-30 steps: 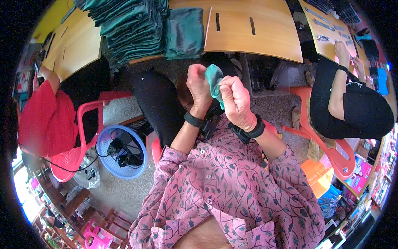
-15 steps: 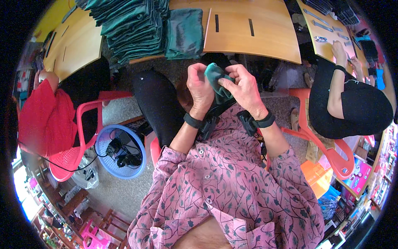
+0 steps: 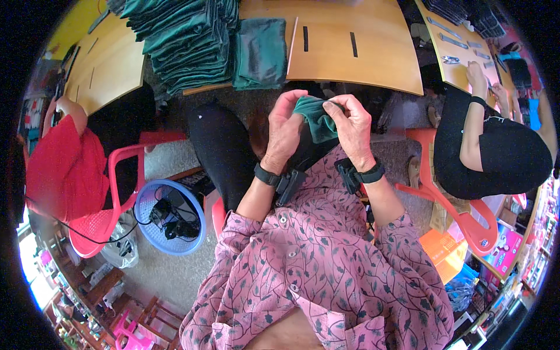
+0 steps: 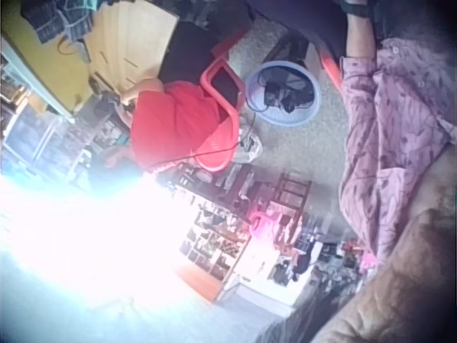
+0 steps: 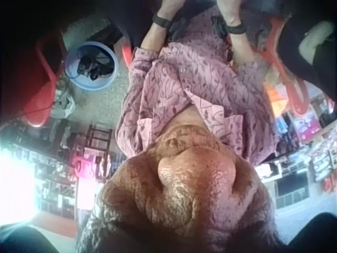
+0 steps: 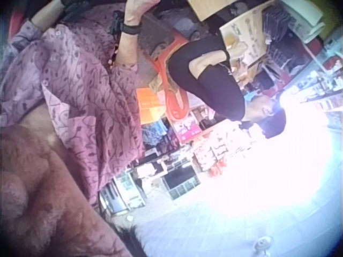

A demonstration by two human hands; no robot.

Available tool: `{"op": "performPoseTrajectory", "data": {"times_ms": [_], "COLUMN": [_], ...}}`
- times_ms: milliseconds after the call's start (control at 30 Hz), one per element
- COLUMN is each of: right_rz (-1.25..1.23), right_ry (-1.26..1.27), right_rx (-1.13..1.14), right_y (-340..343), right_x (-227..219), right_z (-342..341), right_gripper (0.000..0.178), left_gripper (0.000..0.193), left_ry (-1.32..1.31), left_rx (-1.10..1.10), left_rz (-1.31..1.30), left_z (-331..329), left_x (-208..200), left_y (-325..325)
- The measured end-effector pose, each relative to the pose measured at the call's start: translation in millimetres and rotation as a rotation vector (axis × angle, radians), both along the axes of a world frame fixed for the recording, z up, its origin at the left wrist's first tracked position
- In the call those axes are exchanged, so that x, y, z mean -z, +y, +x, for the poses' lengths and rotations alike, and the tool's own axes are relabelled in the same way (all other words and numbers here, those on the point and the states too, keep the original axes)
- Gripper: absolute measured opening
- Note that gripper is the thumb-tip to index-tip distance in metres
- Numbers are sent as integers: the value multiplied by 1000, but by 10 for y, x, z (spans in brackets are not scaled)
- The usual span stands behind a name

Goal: The person sits on the floor and folds small green fabric pouches one by one. They pick up a pouch, fold it into a compact square, and place it on a growing stack on the table. The process is repeated continuously for multiple pouches.

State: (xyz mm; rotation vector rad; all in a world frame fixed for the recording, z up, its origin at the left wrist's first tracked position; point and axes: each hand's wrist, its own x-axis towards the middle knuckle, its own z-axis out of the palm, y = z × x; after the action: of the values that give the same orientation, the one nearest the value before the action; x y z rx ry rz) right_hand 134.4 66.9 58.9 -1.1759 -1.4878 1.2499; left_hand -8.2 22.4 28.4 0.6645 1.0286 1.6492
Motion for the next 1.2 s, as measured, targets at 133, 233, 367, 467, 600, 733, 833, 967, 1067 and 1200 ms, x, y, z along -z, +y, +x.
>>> {"op": "performPoseTrajectory", "data": {"times_ms": [133,233,367,467,600,733,833,967,1067,1200], "right_rz": [234,495,447,464,425,381,468,496,325,217], "right_ry": [-298,-386,-379,-389,-338,-323,-355,-349,-328,-282], "right_rx": [28,-90,-176,-168,-121,-56,-5,26,-71,-127], "right_y": [46,-25,-89,-70,-35,-23,-82,-278,-307,-253], "right_x": [-21,-262,-130,-31,47,38,-35,-131,-5,72], "right_z": [7,-41,-96,-72,-46,-43,-89,-205,-181,-176], "right_gripper": [16,25,26,20,16,14,13,16,23,22], "left_gripper": [41,30,24,23,23,24,24,22,21,21], "left_ry": [227,412,466,570,667,321,114,148,205,241], "left_rx": [-27,-260,-291,-286,-121,-58,-39,-102,-133,-151], "left_rz": [-5,-34,-119,-62,27,38,-55,-86,-112,-88], "left_z": [11,55,91,108,71,140,93,48,39,49], "left_x": [101,139,74,168,106,179,185,184,162,136], "left_y": [-9,20,-12,-8,-25,20,22,16,0,-12]}}
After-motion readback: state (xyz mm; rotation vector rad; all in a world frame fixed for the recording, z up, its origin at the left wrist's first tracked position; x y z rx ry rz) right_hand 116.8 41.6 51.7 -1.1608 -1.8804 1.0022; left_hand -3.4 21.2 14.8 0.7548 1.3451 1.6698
